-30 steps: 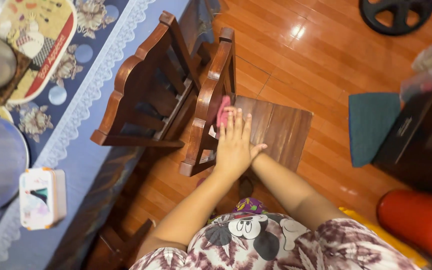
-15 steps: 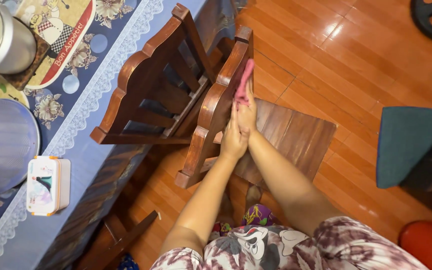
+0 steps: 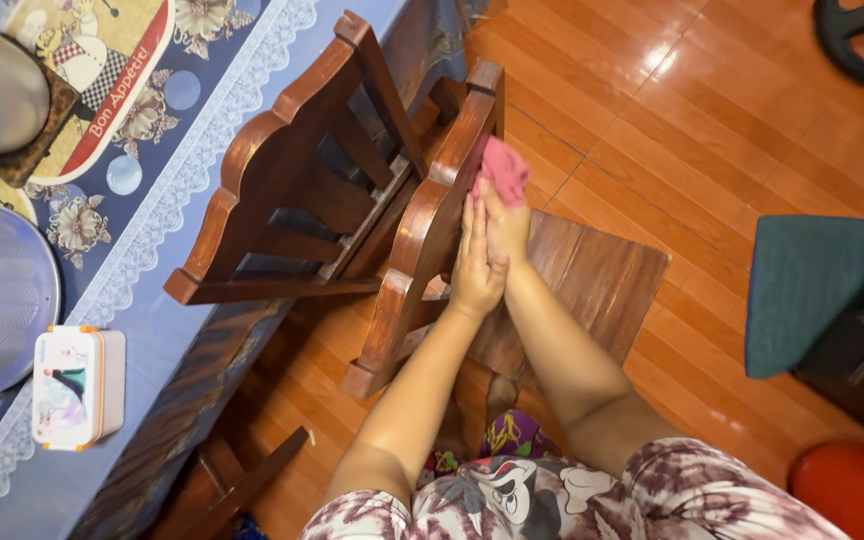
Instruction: The person wipes a wooden chair with a pink cloth, cleaning the seat, backrest, and legs. The person moves the chair slightly to reach different parts and continues wiping until the end of the clip.
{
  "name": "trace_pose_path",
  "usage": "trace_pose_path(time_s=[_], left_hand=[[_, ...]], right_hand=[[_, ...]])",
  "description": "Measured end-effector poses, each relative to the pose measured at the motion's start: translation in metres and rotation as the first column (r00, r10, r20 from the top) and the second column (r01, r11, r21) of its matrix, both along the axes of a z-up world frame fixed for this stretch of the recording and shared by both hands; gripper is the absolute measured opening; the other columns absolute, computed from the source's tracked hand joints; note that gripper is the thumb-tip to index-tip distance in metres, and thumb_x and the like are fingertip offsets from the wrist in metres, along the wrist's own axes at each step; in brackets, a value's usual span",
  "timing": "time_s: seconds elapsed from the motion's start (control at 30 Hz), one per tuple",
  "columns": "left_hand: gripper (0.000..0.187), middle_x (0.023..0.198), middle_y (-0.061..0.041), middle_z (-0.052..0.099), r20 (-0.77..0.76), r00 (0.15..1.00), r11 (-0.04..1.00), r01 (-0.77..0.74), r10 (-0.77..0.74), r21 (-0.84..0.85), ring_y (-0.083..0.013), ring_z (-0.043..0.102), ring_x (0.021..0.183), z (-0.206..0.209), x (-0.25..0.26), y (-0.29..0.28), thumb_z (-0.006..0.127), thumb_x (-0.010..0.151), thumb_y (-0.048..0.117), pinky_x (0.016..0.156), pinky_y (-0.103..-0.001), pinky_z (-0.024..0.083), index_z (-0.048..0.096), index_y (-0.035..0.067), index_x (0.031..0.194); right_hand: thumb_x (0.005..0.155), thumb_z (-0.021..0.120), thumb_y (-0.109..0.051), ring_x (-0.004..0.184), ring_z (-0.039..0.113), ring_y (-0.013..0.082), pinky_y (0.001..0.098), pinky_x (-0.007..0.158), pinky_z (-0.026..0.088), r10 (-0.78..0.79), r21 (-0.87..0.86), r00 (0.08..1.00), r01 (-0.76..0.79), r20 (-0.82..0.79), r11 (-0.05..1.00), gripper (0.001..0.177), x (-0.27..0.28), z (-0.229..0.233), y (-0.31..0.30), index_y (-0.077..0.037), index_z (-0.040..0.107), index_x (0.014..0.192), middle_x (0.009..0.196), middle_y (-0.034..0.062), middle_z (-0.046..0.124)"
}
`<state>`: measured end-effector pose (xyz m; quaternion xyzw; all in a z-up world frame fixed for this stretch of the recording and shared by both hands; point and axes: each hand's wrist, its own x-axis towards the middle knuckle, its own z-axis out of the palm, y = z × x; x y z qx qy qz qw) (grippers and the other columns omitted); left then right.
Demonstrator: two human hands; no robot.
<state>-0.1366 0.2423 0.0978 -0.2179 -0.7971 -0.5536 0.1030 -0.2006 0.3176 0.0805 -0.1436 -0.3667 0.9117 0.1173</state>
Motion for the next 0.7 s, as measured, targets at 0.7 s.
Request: trace_pose_path(time_s=[0.7], left_hand=[[0.069,0.167,-0.03,0.032,0.311,0.938,0.962,-0.212,0.151,0.172,-0.0437,0.037,0.154,0.049,-0.036,0.07,0.036,0.112,0.044,0.124,-0.045,0.032,0.02,0.0,0.163]], right_hand=[[0.094,0.053,0.006,0.085,0.066,0.0134,0.0283,0.071,0.06,0.005,0.36,0.99,0.047,-0.142,0.932,0.034,-0.084,-0.02,0.05,-0.002,0.065,0.125,0.113,0.0053,0.055]])
